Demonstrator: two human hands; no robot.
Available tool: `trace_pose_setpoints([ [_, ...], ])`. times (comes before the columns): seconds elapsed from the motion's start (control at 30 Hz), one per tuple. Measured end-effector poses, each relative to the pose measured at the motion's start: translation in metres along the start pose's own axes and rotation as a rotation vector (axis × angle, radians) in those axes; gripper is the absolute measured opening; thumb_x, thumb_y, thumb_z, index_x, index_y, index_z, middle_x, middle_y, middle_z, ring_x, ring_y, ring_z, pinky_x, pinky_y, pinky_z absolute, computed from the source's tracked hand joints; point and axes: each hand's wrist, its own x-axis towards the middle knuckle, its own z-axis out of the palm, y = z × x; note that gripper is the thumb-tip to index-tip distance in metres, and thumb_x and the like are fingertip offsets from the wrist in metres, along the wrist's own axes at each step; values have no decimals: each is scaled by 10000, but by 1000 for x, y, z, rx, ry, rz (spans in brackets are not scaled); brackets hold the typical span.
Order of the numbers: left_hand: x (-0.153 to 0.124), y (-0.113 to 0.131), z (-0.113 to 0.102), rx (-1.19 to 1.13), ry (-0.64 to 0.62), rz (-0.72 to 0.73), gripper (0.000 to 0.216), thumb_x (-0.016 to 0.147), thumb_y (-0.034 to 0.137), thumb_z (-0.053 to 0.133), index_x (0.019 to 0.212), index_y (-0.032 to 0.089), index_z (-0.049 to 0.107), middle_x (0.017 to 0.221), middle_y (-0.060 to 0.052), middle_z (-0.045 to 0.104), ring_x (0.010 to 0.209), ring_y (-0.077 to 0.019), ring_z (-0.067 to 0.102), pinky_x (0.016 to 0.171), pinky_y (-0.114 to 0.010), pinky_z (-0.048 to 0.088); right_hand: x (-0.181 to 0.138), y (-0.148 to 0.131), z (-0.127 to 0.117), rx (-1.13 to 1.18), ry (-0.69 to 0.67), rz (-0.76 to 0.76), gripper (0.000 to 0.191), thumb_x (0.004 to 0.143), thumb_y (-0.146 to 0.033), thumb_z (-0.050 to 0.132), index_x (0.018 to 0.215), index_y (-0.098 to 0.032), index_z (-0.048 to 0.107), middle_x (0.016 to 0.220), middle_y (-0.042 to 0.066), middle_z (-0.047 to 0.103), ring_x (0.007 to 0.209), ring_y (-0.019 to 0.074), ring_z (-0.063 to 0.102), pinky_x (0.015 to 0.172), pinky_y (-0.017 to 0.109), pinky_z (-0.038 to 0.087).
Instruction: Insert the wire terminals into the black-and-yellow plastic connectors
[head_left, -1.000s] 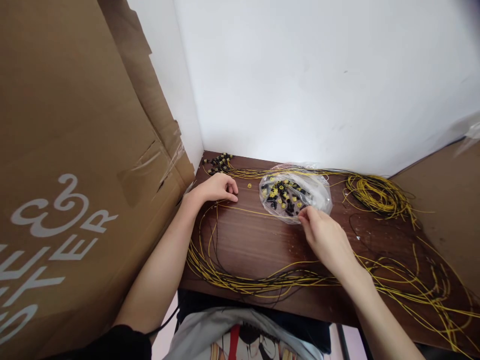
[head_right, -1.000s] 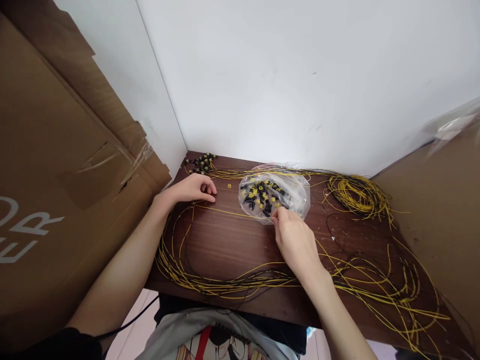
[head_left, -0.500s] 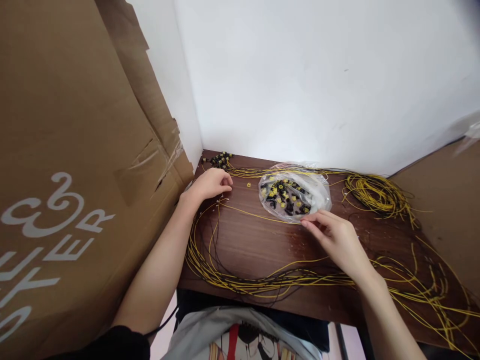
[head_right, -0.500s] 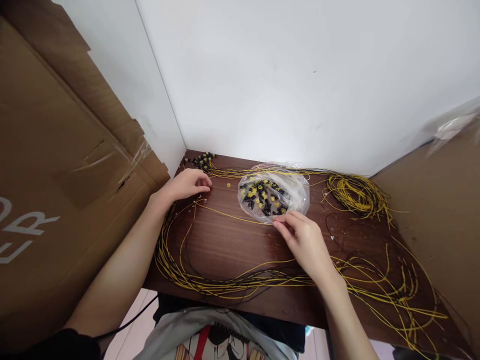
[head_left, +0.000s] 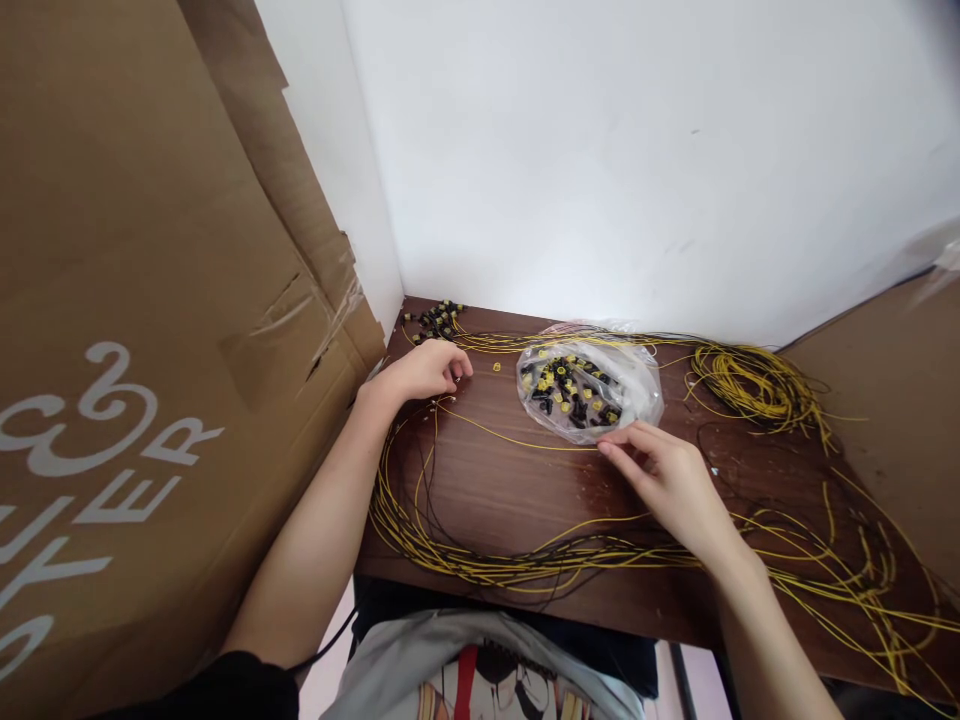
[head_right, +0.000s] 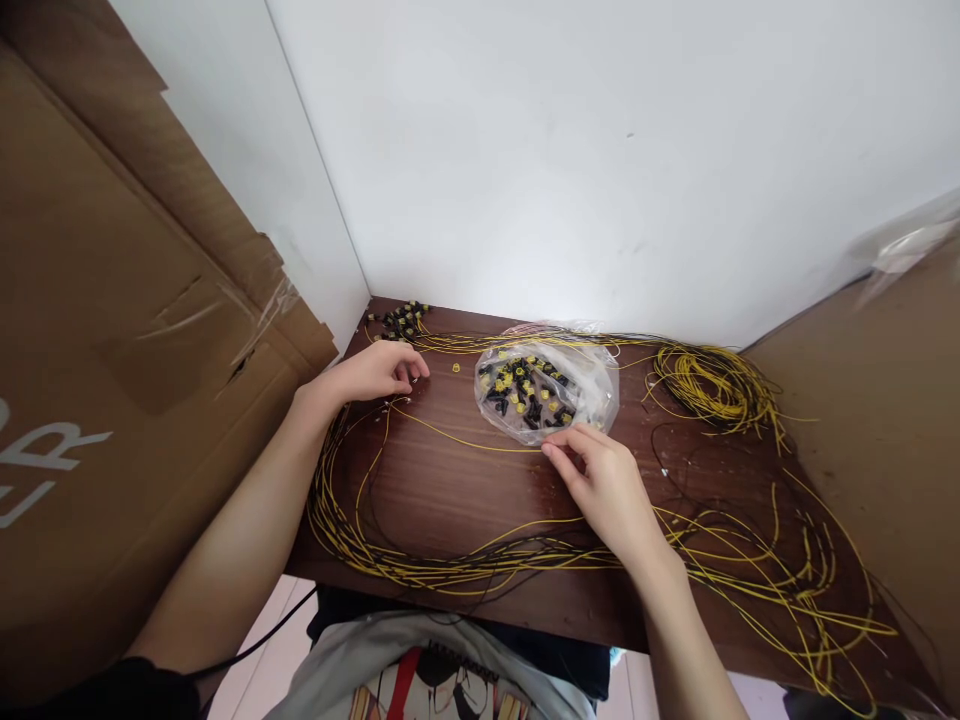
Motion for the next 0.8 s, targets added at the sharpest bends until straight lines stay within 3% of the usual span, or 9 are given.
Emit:
trace_pose_setpoints([
  [0.2,0,-1,-1,-47,32,29,371,606,-48,458,875,99,667,794,-52,675,681,-110,599,585,-186,456,0,-4,5,42,-77,-15,177,888,-327,522,852,-205,645,829,24,636,746,164,585,700,265,421],
  [0.47,-3,5,-5,-138,60,37,282,660,17,512,876,106,670,764,-42,665,654,-104,586,582,-195,450,-2,-11,17,53,-241,-34,142,877,-297,537,879,-206,646,843,24,637,726,153,580,663,262,420],
  [0.8,-3,3,-8,-363,77,116,231,683,92,547,892,101,645,779,-50,640,716,-116,596,658,-236,481,-2,-17,31,35,-185,-16,183,872,-291,513,778,-193,636,747,28,643,670,162,582,666,268,432],
])
